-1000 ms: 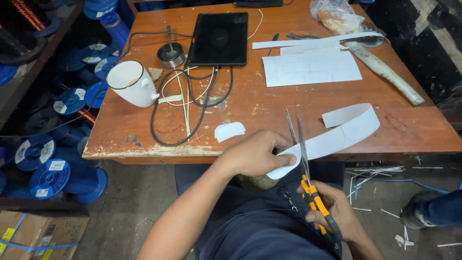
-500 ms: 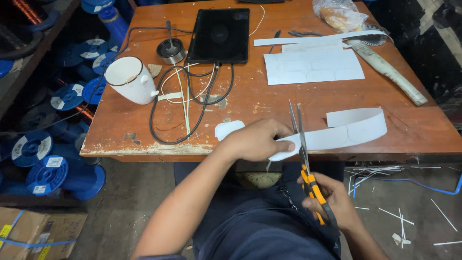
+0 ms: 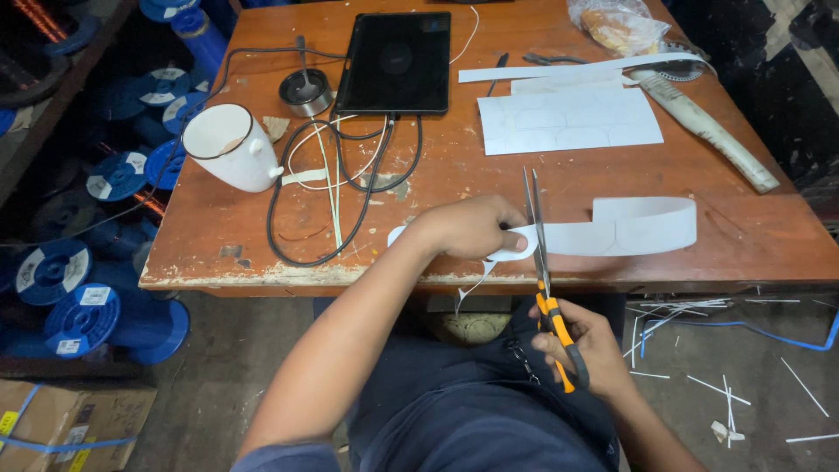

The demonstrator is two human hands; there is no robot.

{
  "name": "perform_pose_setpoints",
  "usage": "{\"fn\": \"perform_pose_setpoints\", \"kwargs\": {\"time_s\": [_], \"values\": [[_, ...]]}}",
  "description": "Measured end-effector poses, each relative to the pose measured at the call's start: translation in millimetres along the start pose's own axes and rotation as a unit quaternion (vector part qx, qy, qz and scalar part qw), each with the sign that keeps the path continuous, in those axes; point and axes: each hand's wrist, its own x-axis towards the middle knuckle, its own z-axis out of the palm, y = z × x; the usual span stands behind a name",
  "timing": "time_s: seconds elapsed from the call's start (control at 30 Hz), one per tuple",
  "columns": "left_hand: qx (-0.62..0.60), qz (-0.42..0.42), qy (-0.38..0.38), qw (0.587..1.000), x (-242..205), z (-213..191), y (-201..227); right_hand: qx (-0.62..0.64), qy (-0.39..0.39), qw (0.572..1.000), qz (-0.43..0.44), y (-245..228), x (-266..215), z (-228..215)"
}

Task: Cutting out curved shapes from a sheet of paper using scissors

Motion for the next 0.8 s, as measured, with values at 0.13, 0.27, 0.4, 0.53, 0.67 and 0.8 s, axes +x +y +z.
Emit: {"fn": "perform_pose_setpoints", "kwargs": {"time_s": [0.13, 0.27, 0.4, 0.53, 0.67, 0.8], "values": [[0.02, -0.008, 0.005, 1.0, -2.8, -3.0, 1.0, 0.012, 0.007, 1.0, 0.009, -6.0, 3.1, 3.4], [0.016, -0.028, 0.017, 0.999, -9.3, -3.9, -11.0, 0.003, 0.01, 0.999, 0.051, -13.6, 3.3, 5.2], [0.033, -0.087, 0.168, 0.981, -38.2, -11.4, -20.2, -0.002, 0.021, 0.997, 0.076, 1.0, 10.2, -4.3], [0.046, -0.041, 0.289, 0.955, -80.1, -16.0, -50.7, -0.019, -0.006, 0.999, 0.049, -13.6, 9.6, -8.6], [-0.032, -0.082, 0.383, 0.92, -84.7, 3.6, -94.8, 0.002, -0.029, 0.999, 0.013, -17.5, 14.5, -10.6], [0.031, -0.201, 0.388, 0.899, -103.3, 12.0, -62.7, -0.022, -0.06, 0.998, -0.015, -31.5, 20.4, -18.1]]}}
